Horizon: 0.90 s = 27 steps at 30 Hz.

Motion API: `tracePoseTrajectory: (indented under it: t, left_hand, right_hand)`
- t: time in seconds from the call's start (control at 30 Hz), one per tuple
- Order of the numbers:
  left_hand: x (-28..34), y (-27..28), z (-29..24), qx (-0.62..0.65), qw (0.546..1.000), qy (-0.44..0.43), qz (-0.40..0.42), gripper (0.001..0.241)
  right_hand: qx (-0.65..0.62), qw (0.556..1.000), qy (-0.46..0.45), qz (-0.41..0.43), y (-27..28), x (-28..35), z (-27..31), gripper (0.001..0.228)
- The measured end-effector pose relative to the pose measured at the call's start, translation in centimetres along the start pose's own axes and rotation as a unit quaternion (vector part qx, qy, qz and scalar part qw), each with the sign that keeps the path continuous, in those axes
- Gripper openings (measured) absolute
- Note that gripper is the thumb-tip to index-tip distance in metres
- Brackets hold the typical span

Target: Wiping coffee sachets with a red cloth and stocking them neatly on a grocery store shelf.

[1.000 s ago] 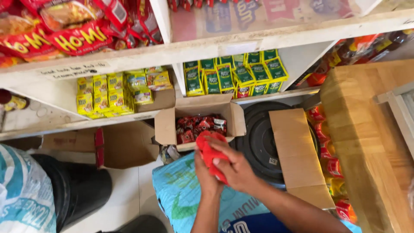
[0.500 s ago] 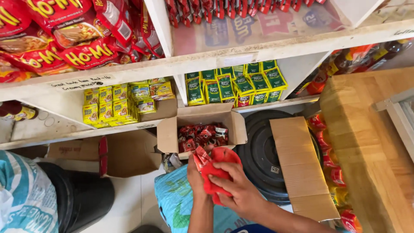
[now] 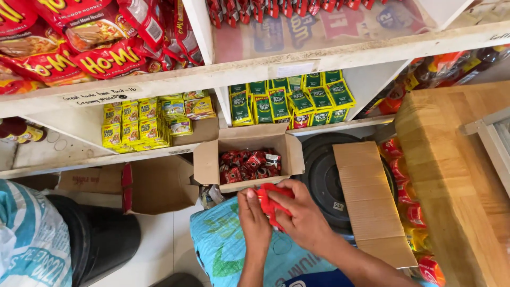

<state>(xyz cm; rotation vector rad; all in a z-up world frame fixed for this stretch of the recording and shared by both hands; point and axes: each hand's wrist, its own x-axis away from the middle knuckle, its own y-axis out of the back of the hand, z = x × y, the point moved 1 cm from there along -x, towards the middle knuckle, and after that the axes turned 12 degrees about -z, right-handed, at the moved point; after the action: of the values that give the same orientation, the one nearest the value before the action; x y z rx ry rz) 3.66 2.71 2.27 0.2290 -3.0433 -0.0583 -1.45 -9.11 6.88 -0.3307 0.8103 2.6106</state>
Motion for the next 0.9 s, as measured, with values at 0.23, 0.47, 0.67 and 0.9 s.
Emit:
tracePoseTrajectory:
  t: [0.23,0.47,0.67,0.9]
  left_hand:
    - [-1.4,0.7,-2.0,-0.027,0.999,-0.003,0.018,0.031]
    - [-1.2,-0.3,-0.1,0.072,0.992,0.068,0.083,0.021]
    - [-3.1,0.0,4.1,0.17,0.973,0.156,-0.032,0.029]
    - [-3.5,-0.2,3.1,0.164,0.97,0.18,-0.023,0.03]
  right_hand:
    - [0.053,0.996,0.061,0.043,0.9,0.0,0.3,0.046]
    - [0.032,0.997,0.069,0.018,1.1,-1.1,1.2,0.046]
    - [0.05,0.993,0.082,0.071,0.7,1.4,2.3,0.05]
    - [0.075,0.992,0.096,0.027,0.3,1.5,2.3,0.053]
